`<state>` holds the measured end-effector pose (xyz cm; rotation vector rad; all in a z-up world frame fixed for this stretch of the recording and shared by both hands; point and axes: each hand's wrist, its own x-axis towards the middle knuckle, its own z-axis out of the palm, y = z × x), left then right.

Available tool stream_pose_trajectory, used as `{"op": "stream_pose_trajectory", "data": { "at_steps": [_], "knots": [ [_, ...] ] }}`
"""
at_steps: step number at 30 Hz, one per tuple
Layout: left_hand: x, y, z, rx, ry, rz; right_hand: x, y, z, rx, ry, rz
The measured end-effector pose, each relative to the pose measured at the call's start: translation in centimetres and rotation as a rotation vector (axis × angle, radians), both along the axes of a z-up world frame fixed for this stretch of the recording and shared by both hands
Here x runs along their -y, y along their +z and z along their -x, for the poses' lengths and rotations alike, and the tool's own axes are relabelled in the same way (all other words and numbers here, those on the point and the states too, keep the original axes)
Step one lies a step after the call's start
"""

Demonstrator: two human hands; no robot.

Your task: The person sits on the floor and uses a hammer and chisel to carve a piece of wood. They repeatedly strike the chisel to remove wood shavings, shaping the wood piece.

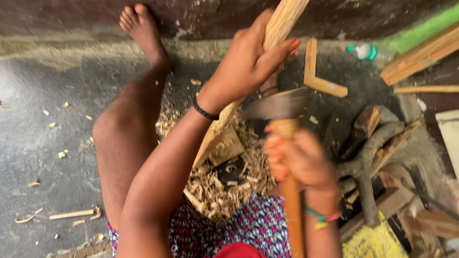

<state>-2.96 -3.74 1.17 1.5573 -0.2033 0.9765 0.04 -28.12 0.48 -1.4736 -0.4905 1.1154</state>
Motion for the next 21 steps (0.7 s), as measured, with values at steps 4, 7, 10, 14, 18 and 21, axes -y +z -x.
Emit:
{"op": "stream_pose_trajectory", "data": {
  "at_steps": [4, 7, 10, 14, 18, 21],
  "knots": [
    [-1.0, -0.4, -0.8, -0.077, 0.083, -0.029, 5.1, 7.0, -0.8, -0.251, -0.038, -0.397],
    [-1.6, -0.5, -1.0, -0.067, 0.171, -0.079, 7.0, 9.8, -0.6, -0.207, -0.008, -0.537],
    [-1.5, -0.6, -1.1, -0.064, 0.103, -0.028, 7.0, 8.4, -1.4, -0.345, 0.045, -0.456],
    [-0.8, -0.1, -1.8, 0.041, 0.231, -0.121, -0.3, -5.2, -0.9, -0.316, 0.065, 0.026],
    [-3.6, 0.0, 0.0, -0.105, 0.269, 0.012, -0.8, -14.3, 3.2, -0.113, 0.157, 0.231],
    [-1.9, 0.0, 1.1, -0.009, 0.165, -0.058, -3.2, -17.7, 2.3, -0.051, 0.197, 0.227]
  ]
}}
